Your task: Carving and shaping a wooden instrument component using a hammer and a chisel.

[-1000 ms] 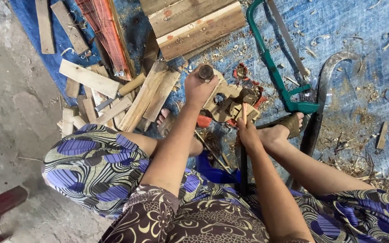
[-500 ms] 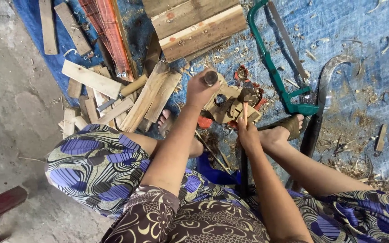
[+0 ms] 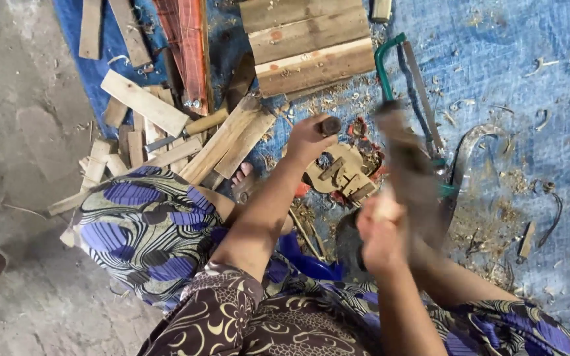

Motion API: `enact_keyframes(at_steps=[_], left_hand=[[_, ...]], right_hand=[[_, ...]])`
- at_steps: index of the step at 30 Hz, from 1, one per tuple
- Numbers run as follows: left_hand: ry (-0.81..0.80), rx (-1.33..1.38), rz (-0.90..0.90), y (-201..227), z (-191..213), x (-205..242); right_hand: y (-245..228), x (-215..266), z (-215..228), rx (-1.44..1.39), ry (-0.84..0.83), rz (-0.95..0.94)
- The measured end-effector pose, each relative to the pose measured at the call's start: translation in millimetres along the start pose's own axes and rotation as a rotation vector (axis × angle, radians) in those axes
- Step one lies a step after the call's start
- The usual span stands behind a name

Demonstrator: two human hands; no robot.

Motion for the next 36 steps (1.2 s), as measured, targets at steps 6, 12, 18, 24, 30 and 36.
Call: enact_keyframes(at_steps=[6, 12, 18, 24, 30, 36], left_hand=[[0.01, -0.036, -0.074, -11, -5, -20], [0.042, -0.11, -0.132, -13, -16, -16], [-0.051, -0.119, -0.135, -12, -21, -18], [-0.054, -0.135, -0.119, -12, -12, -14], [-0.115, -0.064, -0.046, -28, -18, -18], [-0.044, -0.125, -0.036, -33, -19, -34]], right_hand=[[61, -9, -36, 0.392, -0.349, -0.252], [20, 4, -10, 0.028, -0.364, -0.14], [-35, 2, 15, 0.068, -0.081, 0.016], [57, -5, -50, -0.112, -0.408, -0.348], [91, -6, -54, 0.048, -0.353, -0.232], [78, -18, -53, -0.119, -0.393, -0.225]])
Point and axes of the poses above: each hand's wrist, its own x-axis away from the middle knuckle, its own z-axis out of the back of the hand, y = z × x, the point moved 7 cm from there along -x, towards the middle knuckle, and after that the axes turned 7 degrees about x, right-handed, at the moved point
